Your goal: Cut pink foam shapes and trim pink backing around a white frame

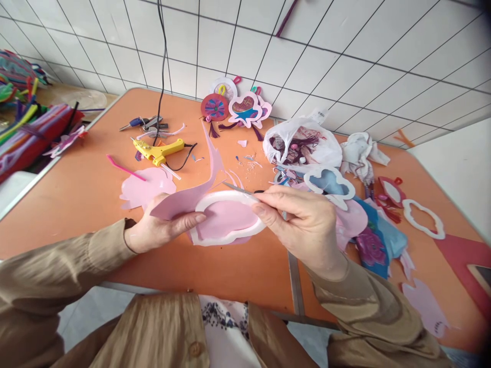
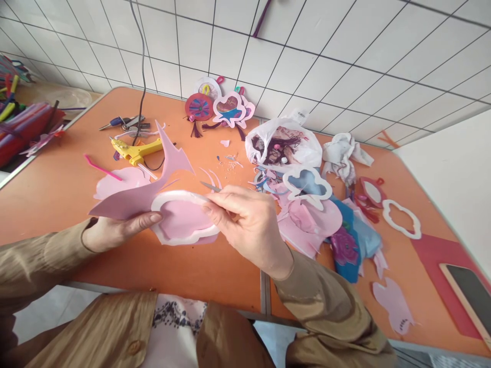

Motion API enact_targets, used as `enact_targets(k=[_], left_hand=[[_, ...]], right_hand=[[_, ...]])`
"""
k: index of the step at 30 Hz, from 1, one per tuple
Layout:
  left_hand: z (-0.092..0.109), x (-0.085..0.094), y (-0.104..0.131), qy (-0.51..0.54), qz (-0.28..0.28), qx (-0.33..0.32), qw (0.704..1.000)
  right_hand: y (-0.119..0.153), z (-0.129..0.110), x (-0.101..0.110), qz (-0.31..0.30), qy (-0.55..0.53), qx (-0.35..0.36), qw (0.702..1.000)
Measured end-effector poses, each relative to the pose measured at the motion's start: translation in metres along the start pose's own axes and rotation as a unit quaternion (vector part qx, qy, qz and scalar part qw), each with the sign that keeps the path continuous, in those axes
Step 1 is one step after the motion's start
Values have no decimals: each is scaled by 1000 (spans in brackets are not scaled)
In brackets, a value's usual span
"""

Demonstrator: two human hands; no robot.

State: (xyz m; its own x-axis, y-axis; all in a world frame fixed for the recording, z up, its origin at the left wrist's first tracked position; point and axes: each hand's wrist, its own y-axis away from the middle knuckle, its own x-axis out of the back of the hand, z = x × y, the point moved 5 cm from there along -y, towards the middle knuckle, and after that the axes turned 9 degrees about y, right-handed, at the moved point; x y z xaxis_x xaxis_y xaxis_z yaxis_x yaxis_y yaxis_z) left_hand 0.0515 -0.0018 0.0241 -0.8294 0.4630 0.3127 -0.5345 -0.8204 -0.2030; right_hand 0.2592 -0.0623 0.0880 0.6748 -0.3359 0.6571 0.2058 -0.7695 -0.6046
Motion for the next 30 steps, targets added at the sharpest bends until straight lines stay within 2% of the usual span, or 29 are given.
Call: enact_targets(k=[3, 7, 11, 21, 30], left_hand=[[-2, -5, 0, 57, -21, 20, 998], [-5, -7, -2, 105, 11, 44, 993], [-5, -6, -3, 116, 19, 42, 992], [-3, -5, -4, 88, 22, 19, 996], [-5, -3, -4, 82, 21, 6, 996]], right_hand=[[-1, 2, -2, -10, 11, -13, 1000], [-1, 5, -3, -14, 10, -23, 1000], [-2, 7, -4, -20, 7, -31, 999], [-1, 9, -5, -28, -6, -40, 999], [-1, 8, -3, -25, 0, -20, 999]])
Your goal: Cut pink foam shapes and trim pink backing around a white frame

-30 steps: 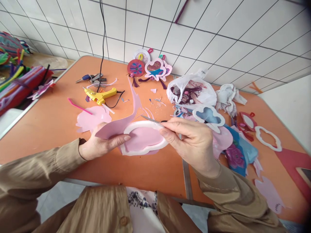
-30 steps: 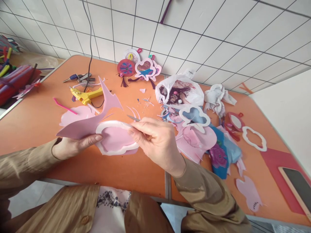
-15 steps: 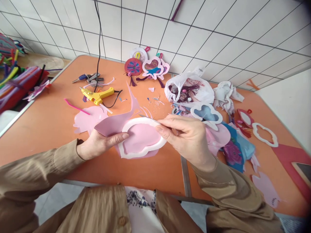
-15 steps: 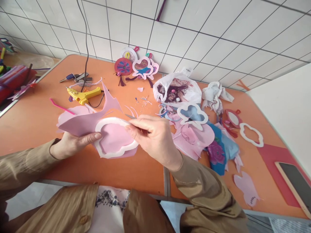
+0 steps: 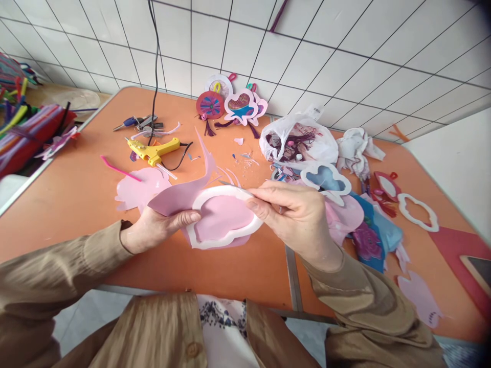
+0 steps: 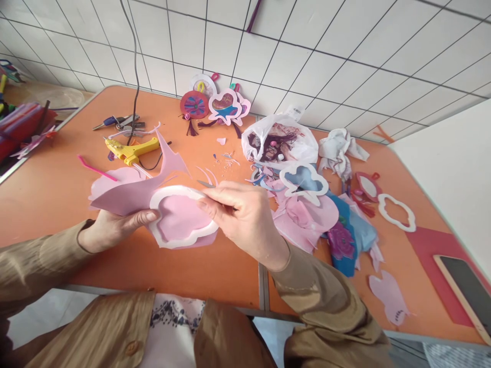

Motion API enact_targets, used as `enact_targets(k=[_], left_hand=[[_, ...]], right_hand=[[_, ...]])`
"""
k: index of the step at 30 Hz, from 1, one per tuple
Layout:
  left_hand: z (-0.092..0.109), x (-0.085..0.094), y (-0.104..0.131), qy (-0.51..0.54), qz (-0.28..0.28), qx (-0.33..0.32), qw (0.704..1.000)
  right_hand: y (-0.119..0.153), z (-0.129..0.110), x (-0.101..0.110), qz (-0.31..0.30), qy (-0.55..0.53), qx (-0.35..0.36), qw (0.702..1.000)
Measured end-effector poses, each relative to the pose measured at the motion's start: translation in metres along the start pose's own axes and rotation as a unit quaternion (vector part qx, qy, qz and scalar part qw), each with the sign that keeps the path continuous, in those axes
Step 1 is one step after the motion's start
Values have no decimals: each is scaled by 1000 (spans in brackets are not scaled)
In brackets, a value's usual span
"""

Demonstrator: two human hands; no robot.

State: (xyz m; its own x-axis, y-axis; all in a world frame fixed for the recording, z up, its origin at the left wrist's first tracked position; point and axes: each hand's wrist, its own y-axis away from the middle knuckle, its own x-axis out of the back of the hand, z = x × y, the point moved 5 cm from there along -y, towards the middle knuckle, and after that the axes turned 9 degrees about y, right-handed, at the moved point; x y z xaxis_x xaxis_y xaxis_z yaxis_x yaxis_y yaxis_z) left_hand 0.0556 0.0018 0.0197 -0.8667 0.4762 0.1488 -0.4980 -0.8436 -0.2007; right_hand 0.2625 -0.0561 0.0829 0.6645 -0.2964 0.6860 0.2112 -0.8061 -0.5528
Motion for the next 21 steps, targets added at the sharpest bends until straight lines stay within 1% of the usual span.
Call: enact_targets(k=[5, 10, 13, 16, 21], left_hand=[[-2, 0, 1, -15, -12, 4, 1000], [0, -1, 0, -12, -9, -1, 1000], [-1, -2, 0, -16, -16, 7, 1000], [-3, -2, 1, -14, -21, 16, 1000], [-1, -2, 0, -9, -13, 11, 1000]], right_hand=[[1, 1, 0, 0, 6, -8, 1000], [1, 2, 0, -4, 3, -13, 1000], [1, 3, 0, -4, -5, -19, 1000], [1, 3, 0, 3, -13, -19, 1000], [2, 3, 0, 24, -29, -16, 999]])
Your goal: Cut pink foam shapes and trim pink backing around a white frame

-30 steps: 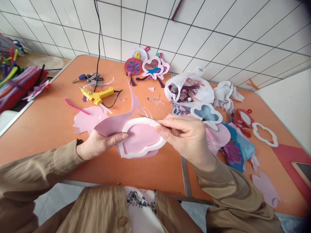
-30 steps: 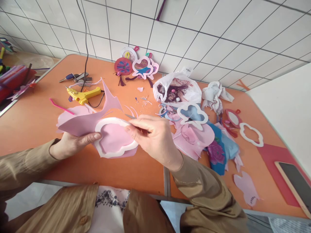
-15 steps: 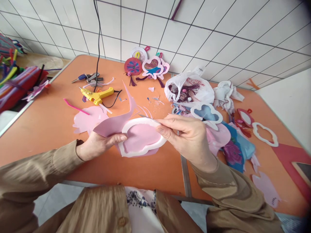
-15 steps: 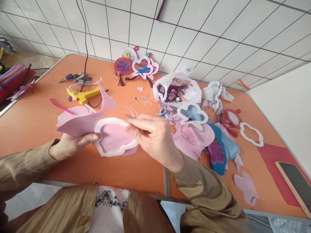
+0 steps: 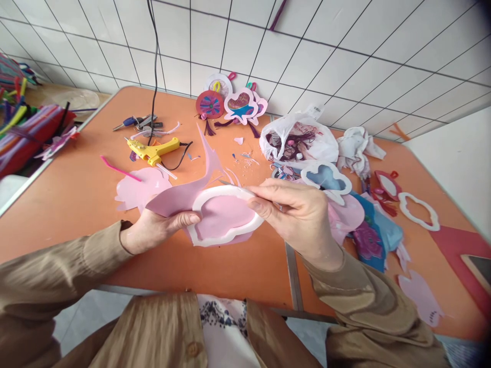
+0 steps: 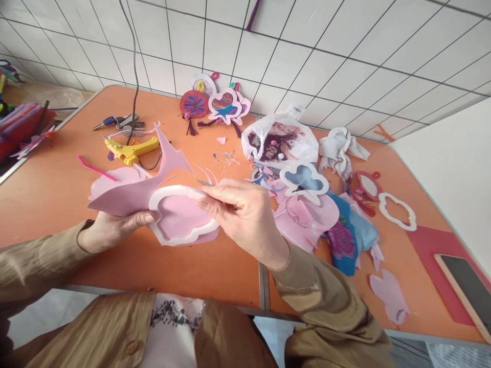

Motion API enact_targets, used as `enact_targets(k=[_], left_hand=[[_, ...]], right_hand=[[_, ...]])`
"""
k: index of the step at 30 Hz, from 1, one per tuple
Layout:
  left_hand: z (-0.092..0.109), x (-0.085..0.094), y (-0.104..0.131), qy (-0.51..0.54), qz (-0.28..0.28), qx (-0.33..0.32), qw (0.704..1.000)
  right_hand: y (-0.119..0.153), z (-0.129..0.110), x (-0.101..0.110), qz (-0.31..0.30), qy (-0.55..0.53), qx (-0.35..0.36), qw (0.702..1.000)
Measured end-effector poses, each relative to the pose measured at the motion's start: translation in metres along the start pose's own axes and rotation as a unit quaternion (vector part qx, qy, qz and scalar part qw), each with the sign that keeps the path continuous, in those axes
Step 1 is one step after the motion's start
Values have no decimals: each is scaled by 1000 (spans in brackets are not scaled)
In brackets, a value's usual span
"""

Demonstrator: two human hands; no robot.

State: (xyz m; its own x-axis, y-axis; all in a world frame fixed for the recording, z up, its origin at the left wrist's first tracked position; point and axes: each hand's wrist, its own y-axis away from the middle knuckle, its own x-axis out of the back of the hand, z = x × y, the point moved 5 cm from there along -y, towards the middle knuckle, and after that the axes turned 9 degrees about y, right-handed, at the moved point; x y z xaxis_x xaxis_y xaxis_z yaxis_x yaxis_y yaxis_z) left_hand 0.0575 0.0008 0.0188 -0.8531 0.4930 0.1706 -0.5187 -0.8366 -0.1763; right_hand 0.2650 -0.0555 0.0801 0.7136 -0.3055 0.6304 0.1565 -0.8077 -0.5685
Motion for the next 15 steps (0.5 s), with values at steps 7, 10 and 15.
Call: enact_targets(k=[7, 10, 15], left_hand=[[-3, 1, 1, 15, -4, -5, 1000], [-6, 2, 1, 35, -1, -6, 999], [-8, 0, 3, 58, -1, 18, 998]], right_hand=[[4, 1, 0, 47, 3, 1, 999], [5, -2, 1, 67, 2, 23, 997], [5, -4, 2, 72, 7, 44, 996]])
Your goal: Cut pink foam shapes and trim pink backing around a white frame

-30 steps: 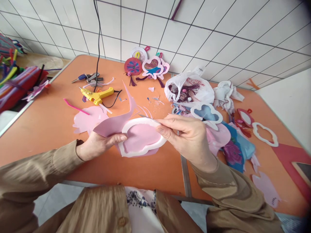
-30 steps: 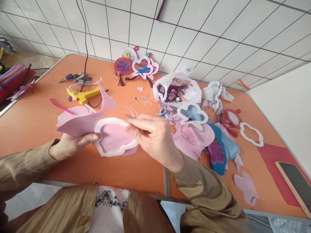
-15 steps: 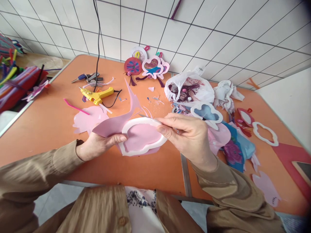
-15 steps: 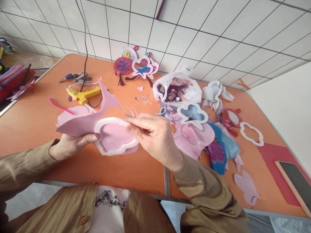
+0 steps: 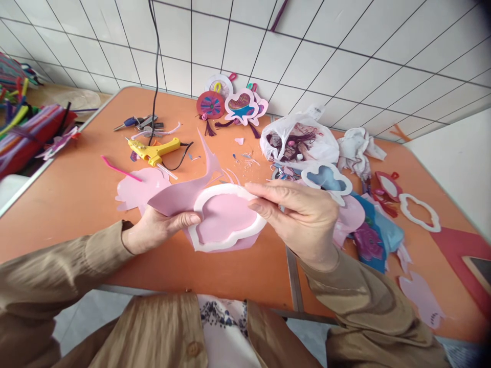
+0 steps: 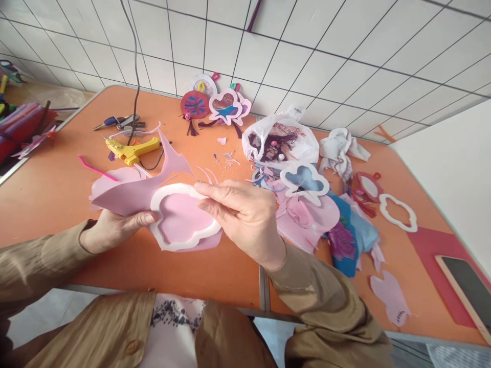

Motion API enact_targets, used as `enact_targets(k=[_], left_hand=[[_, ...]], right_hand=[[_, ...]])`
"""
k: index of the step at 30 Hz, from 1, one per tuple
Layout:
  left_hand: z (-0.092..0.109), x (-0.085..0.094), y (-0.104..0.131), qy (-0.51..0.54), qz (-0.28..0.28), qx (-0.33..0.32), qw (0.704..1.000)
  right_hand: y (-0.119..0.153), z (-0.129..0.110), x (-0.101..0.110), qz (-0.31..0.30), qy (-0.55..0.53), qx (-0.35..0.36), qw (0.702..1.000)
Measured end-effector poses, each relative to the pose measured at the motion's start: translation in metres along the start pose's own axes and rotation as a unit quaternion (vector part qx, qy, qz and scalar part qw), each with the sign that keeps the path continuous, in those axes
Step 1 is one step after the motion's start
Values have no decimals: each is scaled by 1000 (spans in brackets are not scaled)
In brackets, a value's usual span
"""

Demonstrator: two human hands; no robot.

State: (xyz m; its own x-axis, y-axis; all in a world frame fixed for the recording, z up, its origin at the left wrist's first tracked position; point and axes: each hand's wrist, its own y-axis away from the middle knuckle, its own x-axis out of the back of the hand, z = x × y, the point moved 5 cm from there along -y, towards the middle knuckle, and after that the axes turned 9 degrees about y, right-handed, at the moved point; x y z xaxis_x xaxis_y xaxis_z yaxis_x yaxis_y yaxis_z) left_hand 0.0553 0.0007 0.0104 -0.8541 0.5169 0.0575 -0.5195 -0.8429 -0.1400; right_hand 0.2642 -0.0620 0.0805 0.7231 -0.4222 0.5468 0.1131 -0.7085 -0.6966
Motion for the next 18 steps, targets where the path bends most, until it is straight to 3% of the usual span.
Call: enact_targets(k=[18], left_hand=[[2, -1, 0, 11, 9, 5, 1000]], right_hand=[[1, 1, -1, -6, 17, -14, 1000]])
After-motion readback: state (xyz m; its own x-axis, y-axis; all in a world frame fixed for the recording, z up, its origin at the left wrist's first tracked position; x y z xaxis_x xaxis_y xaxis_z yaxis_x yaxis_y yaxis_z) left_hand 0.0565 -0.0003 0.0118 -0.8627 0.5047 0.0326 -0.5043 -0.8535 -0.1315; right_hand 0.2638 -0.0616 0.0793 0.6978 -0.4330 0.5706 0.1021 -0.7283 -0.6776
